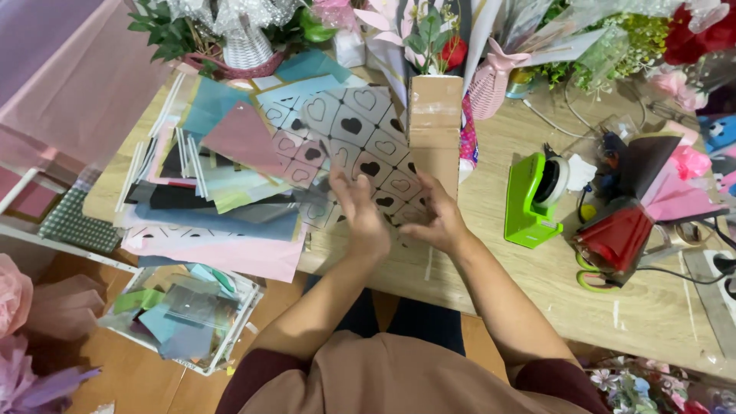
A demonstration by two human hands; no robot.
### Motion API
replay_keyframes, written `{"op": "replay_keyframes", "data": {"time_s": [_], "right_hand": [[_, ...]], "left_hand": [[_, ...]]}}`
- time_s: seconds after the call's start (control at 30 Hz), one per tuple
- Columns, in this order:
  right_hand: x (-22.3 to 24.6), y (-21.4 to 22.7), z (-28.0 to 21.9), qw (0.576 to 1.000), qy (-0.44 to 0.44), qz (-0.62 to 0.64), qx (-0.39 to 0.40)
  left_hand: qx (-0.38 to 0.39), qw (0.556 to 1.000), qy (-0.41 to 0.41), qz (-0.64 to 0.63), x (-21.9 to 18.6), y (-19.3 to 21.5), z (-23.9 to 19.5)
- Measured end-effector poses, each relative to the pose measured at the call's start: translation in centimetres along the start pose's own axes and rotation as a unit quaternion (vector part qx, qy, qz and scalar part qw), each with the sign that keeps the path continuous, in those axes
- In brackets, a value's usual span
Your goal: The person sits on the floor and wraps a bouquet of artificial flowers with patterned paper. They fold the paper around the bouquet, secure it with tape, and adjust the wrapping to fit the cardboard box.
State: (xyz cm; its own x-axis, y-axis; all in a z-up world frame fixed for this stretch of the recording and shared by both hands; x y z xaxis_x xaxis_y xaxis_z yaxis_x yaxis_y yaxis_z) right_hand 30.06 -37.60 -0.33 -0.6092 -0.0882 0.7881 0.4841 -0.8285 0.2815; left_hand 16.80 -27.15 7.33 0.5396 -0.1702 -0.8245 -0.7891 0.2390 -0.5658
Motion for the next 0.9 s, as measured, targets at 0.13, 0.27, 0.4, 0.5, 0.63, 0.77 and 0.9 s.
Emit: {"op": "replay_keyframes", "data": {"time_s": [0.13,0.27,0.4,0.5,0.63,0.77,0.9], "right_hand": [[4.6,-0.8,1.0,0.997,0.031,-0.001,0.069],[9.1,-0.4,1.9,0.997,0.033,0.057,0.043],[2.9,-0.9,0.5,0.981,-0.014,0.180,0.073],[1.2,-0.1,0.6,0.968,-0.052,0.240,0.055],[3.4,0.6,1.5,0.967,-0.065,0.243,0.026],[3.7,0.8,2.3,0.986,-0.031,0.163,-0.029],[1.5,5.2,3.8,0.971,0.054,-0.110,-0.206]], "left_hand": [[0.020,0.997,-0.061,-0.052,1.4,-0.4,1.1],[0.042,0.992,-0.060,-0.107,2.4,-0.5,1.4],[0.087,0.985,-0.042,-0.140,1.1,-1.2,0.5],[0.132,0.987,-0.031,-0.082,2.9,0.2,1.3],[0.192,0.981,0.034,0.004,4.6,1.7,0.8],[0.142,0.987,0.067,-0.043,8.9,3.3,1.5],[0.121,0.990,-0.016,-0.071,6.0,3.4,2.8]]}}
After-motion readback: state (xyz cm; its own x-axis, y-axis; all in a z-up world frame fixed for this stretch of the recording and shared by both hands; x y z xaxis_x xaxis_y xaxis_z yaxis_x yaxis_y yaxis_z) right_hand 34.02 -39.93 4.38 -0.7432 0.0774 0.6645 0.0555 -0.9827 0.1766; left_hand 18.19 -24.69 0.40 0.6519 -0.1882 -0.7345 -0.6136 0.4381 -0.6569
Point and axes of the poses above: each hand's wrist, its own z-axis towards the middle knuckle, its own y-axis out of the back of the hand, x = y × z, the point moved 6 cm from there along z, towards the middle knuckle, and after that the axes turned 13 degrees about -x, right-handed, at the moved point
